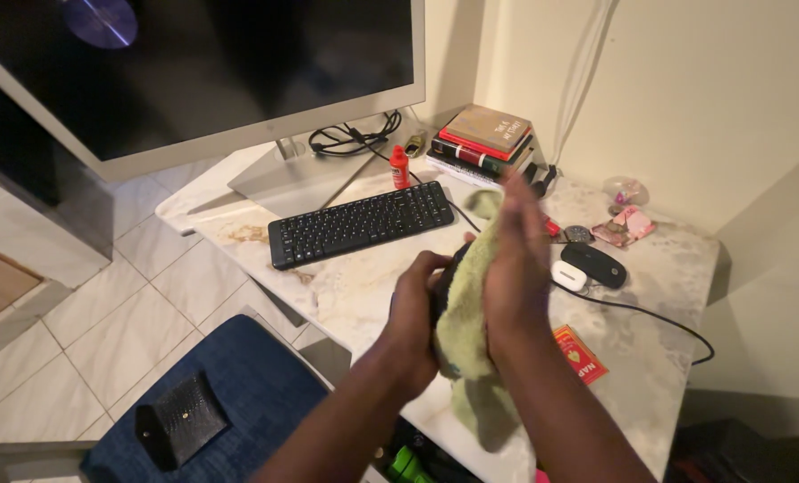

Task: Cleaning various desk accessories and electronics with a cloth.

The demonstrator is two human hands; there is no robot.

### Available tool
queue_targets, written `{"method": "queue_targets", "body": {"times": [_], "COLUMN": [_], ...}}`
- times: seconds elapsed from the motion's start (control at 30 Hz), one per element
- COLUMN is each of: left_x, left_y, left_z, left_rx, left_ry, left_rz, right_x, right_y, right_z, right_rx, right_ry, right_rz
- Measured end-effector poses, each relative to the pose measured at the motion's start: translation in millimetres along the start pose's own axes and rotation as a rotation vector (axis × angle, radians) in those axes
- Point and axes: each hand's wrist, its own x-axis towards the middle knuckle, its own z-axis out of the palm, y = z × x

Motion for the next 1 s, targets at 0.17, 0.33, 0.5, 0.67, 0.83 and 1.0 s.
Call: {"method": "queue_targets", "body": {"times": [0.17, 0.33, 0.5, 0.67, 0.83, 1.0], "left_x": [11.6, 71.9, 27.3, 51.6, 33.8, 40.1], "left_y": [2.8, -13.2, -3.7, 8.7, 26.2, 32.1], "left_z": [4.8, -33.2, -22.2, -40.5, -25.5, -31.9], "left_rx": [-0.176, -0.375, -0.489, -0.487, -0.579, -0.625], "left_ry": [-0.167, -0.128, -0.329, -0.137, -0.082, -0.049], "left_rz": [0.189, 0.407, 0.212, 0.164, 0.233, 0.253], "right_x": [1.2, -36.8, -60.3, -60.8, -68.5, -64.0], "right_y": [30.9, 4.4, 7.1, 11.3, 7.5, 39.5], "right_z": [-0.3, 24.1, 13.6, -0.1, 0.7, -12.5], "right_rx": [-0.068, -0.282, -0.723, -0.642, -0.571, 0.137], "right_ry": [0.299, 0.237, -0.137, -0.273, -0.25, 0.004], "right_rz": [-0.018, -0.032, -0.446, -0.498, -0.453, 0.066]}}
